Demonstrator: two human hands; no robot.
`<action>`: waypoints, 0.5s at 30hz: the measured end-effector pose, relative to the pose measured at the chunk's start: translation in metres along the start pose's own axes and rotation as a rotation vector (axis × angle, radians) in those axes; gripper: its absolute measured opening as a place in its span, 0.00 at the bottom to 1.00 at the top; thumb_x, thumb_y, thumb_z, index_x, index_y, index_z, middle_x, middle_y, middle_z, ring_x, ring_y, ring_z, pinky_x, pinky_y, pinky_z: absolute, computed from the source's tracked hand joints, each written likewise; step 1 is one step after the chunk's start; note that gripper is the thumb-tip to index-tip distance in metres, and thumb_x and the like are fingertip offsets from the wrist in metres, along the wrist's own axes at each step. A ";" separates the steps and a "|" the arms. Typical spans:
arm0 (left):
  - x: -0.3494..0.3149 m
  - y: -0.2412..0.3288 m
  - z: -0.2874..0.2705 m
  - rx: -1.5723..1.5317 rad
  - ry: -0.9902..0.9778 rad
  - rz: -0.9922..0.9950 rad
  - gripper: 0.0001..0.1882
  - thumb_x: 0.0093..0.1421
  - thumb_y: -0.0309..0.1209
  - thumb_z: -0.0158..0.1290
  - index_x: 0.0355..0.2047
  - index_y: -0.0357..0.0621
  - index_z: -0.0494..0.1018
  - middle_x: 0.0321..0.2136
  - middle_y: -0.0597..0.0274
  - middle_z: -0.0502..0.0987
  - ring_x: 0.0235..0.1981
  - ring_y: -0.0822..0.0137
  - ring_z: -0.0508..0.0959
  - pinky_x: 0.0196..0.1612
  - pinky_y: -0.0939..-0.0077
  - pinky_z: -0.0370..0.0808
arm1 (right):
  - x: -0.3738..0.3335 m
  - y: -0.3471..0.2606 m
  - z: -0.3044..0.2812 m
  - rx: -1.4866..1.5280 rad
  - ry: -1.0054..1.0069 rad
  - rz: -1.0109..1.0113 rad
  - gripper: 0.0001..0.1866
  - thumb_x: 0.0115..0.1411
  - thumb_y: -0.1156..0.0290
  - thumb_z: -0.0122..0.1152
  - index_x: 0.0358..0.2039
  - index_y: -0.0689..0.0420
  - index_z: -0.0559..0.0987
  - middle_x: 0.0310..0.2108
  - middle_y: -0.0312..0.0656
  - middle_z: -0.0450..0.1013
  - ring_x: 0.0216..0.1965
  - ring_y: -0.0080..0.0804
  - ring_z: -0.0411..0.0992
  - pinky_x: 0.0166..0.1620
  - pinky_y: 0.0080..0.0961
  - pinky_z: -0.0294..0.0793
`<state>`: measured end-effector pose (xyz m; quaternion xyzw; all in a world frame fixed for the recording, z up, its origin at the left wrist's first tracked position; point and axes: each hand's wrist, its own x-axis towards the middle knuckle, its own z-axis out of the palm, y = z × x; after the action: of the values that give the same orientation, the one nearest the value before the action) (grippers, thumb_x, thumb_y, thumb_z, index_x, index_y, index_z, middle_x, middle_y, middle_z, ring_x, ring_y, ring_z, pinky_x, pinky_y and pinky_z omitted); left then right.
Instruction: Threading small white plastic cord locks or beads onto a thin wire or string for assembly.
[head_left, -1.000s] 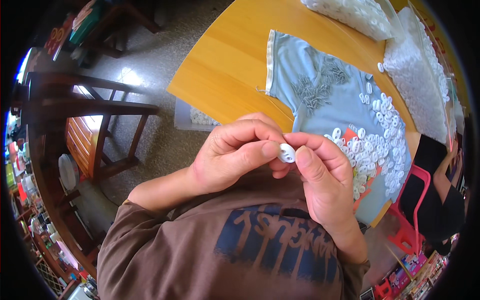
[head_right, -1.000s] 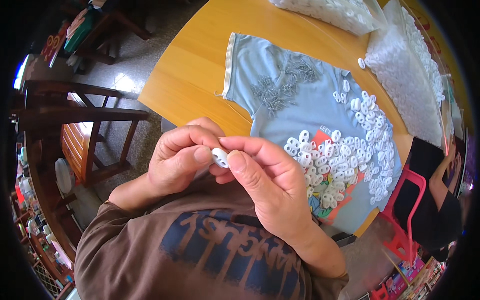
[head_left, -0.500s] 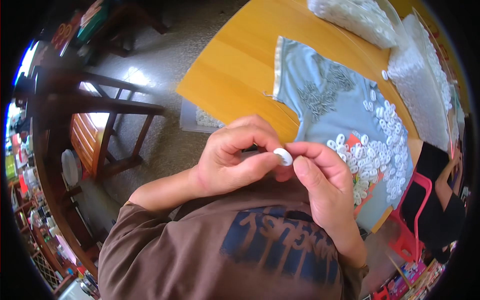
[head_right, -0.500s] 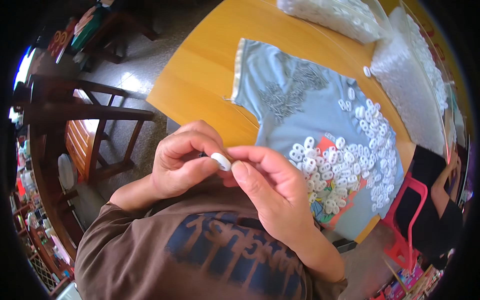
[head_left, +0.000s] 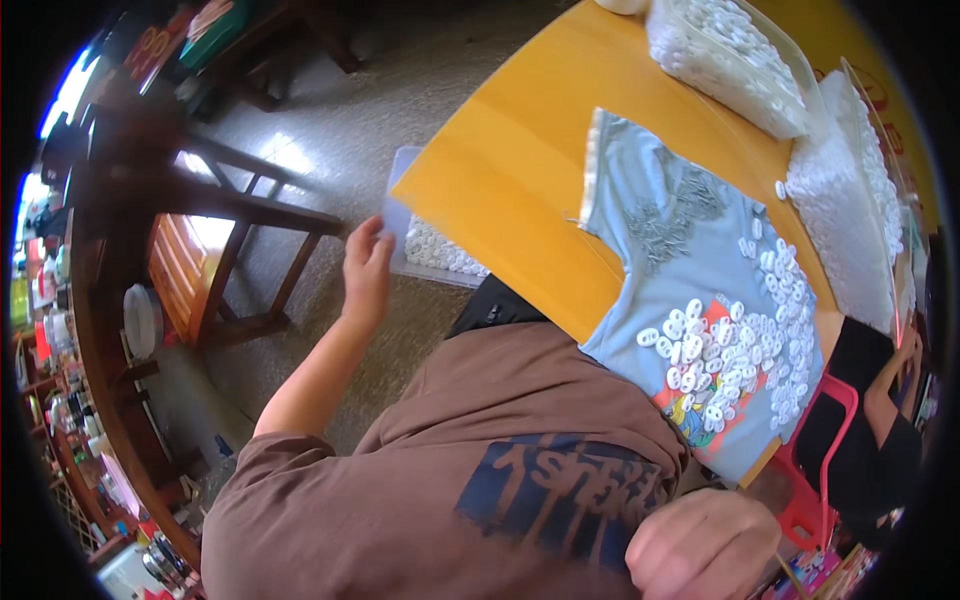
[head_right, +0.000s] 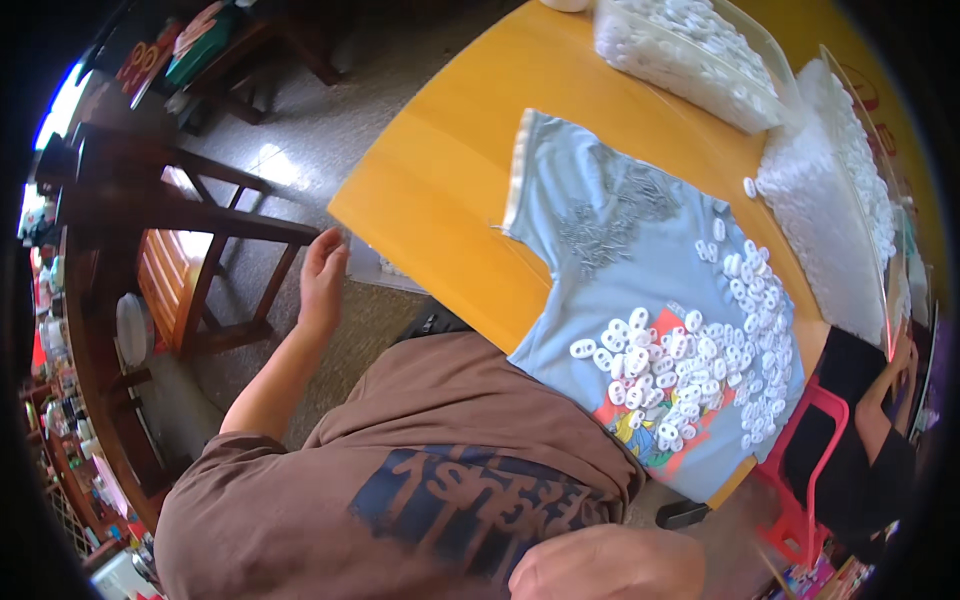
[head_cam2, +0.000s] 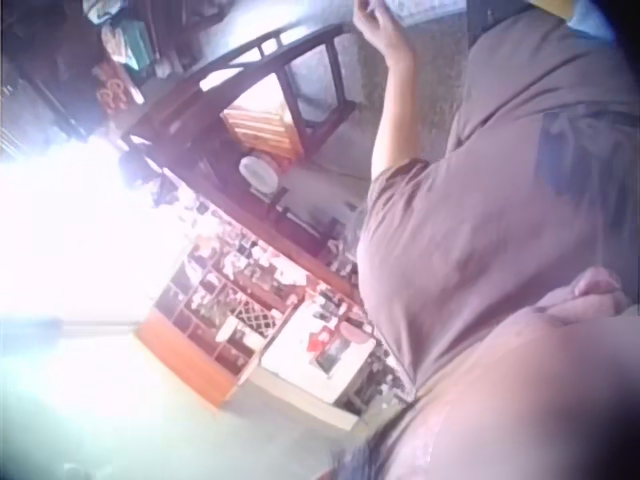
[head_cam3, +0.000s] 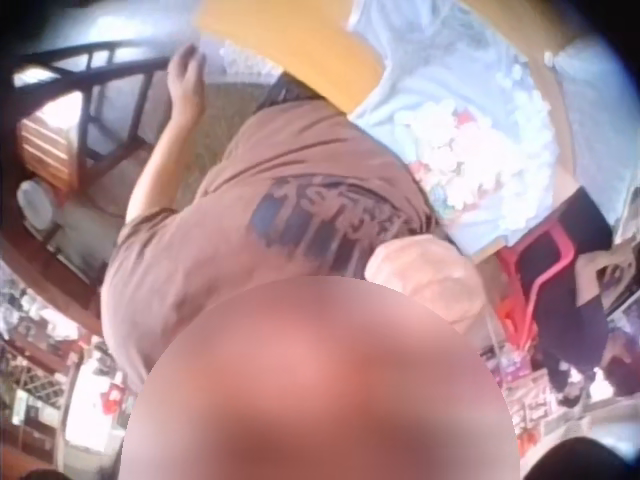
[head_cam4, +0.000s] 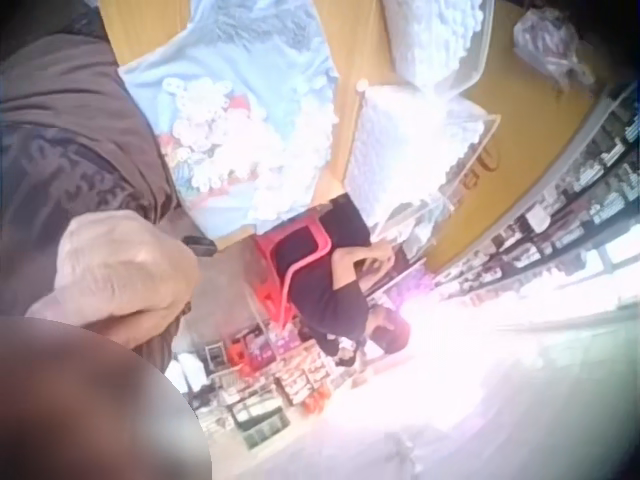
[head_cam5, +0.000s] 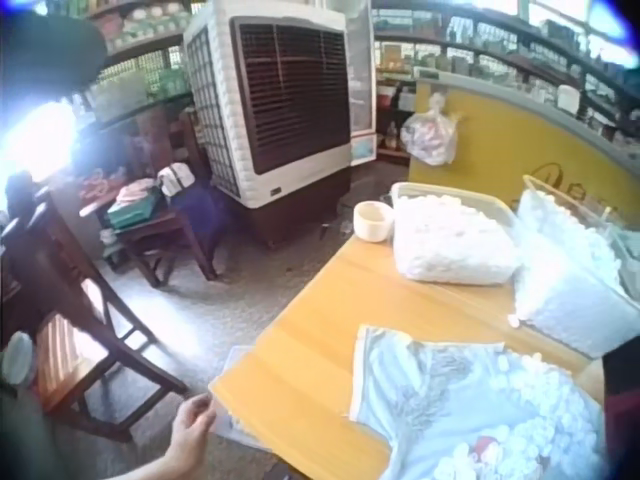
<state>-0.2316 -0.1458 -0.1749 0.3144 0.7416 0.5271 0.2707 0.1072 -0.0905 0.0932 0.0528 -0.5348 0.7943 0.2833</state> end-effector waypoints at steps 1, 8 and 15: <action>0.001 -0.004 -0.001 -0.108 0.014 -0.046 0.20 0.57 0.29 0.46 0.50 0.35 0.62 0.44 0.59 0.67 0.46 0.70 0.66 0.51 0.78 0.61 | 0.001 -0.001 0.000 0.015 -0.015 -0.004 0.14 0.51 0.70 0.60 0.31 0.71 0.75 0.20 0.42 0.69 0.17 0.34 0.66 0.19 0.28 0.61; 0.011 0.109 0.005 -0.272 0.331 0.322 0.13 0.57 0.21 0.43 0.44 0.38 0.65 0.40 0.62 0.68 0.41 0.71 0.67 0.48 0.80 0.63 | -0.024 -0.008 0.003 -0.025 -0.050 -0.077 0.12 0.52 0.70 0.59 0.29 0.69 0.76 0.16 0.39 0.64 0.15 0.32 0.64 0.18 0.27 0.59; -0.032 0.189 0.082 -0.009 -0.289 0.823 0.10 0.48 0.15 0.48 0.33 0.36 0.69 0.33 0.55 0.71 0.36 0.64 0.71 0.42 0.76 0.67 | -0.057 -0.017 0.002 -0.031 -0.062 -0.145 0.10 0.53 0.71 0.58 0.29 0.67 0.76 0.18 0.40 0.65 0.16 0.31 0.65 0.18 0.26 0.60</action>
<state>-0.1162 -0.0735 -0.0175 0.6530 0.5068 0.5450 0.1404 0.1625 -0.1105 0.0857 0.1117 -0.5503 0.7613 0.3243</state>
